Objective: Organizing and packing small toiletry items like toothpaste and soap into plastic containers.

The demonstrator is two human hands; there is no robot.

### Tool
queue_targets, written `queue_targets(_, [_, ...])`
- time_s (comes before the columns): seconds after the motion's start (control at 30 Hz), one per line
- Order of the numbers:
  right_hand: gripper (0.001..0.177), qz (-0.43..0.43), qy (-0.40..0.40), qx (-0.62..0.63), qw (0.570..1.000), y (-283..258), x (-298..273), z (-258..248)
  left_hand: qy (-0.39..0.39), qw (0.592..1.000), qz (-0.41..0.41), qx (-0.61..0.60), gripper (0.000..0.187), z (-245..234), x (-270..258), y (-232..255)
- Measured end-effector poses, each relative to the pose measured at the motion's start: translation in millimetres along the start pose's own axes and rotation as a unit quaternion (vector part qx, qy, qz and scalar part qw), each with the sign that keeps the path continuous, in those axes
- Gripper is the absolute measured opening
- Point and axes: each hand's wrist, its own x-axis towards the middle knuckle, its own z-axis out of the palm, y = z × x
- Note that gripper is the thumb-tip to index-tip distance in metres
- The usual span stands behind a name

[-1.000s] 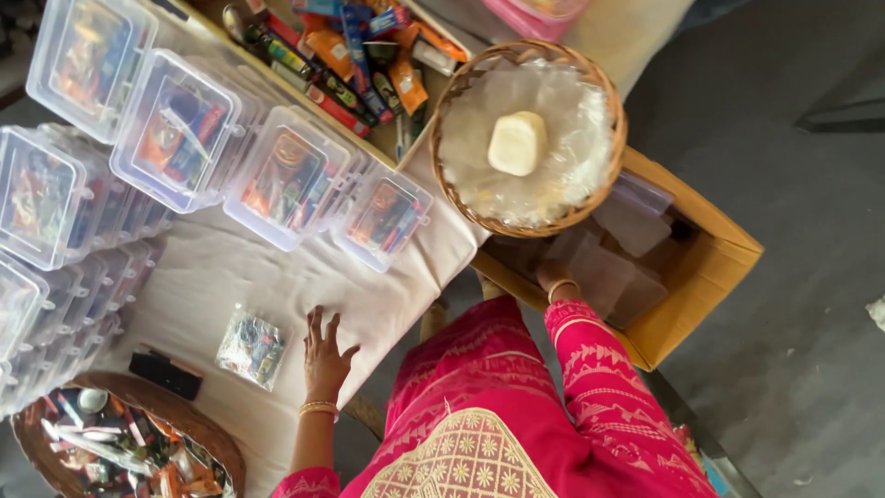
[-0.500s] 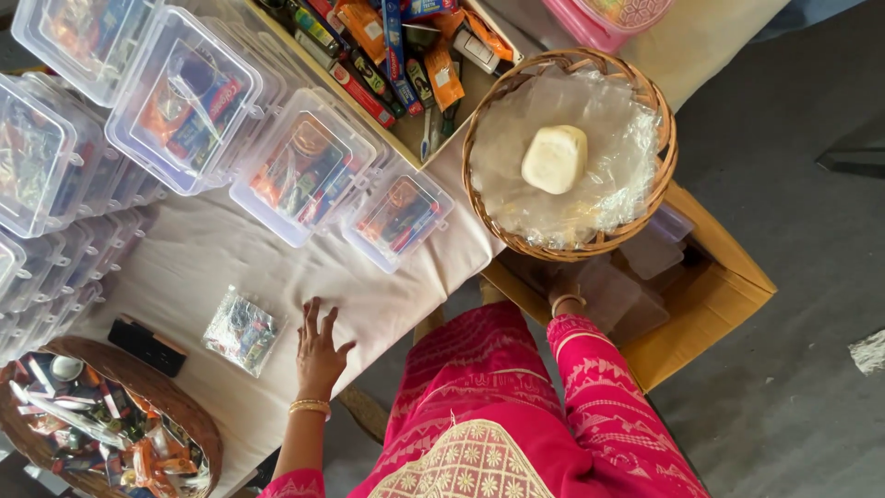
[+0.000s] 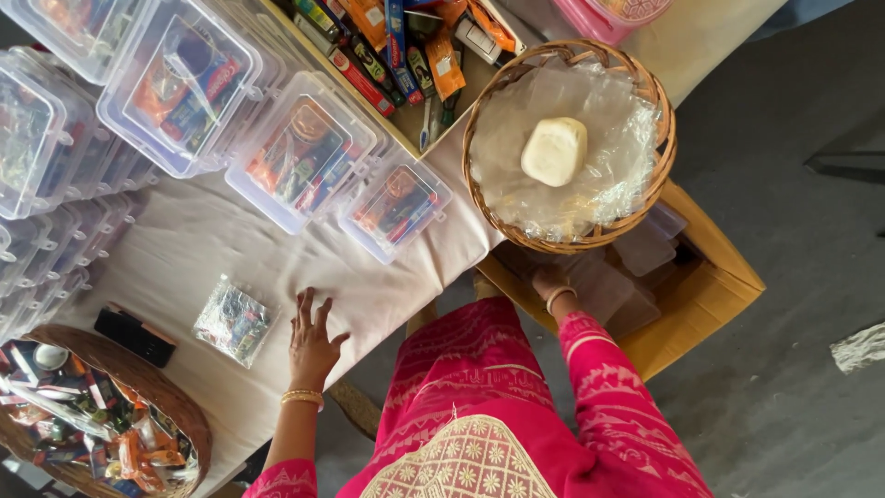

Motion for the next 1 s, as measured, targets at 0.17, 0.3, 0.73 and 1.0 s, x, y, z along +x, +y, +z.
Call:
queue_targets(0.17, [0.033, -0.172, -0.003, -0.104, 0.98, -22.7, -56.4, -78.1, 0.001, 1.0, 0.004, 0.003, 0.081, -3.5, 0.1, 2.2])
queue_targets(0.3, [0.046, -0.117, -0.086, 0.278, 0.95, -8.3, -77.1, -111.9, -0.003, 1.0, 0.007, 0.011, 0.081, -4.1, -2.0, 0.5])
queue_targets(0.73, [0.05, -0.024, -0.159, 0.363, 0.918, -1.4, -106.5, -173.8, 0.024, 0.999, -0.011, -0.033, 0.087, 8.5, -5.3, -16.5])
queue_targets(1.0, [0.033, -0.297, -0.131, 0.243, 0.914, -183.2, -303.2, -251.8, 0.028, 0.997, 0.063, -0.033, 0.089, 33.1, -2.3, -41.9])
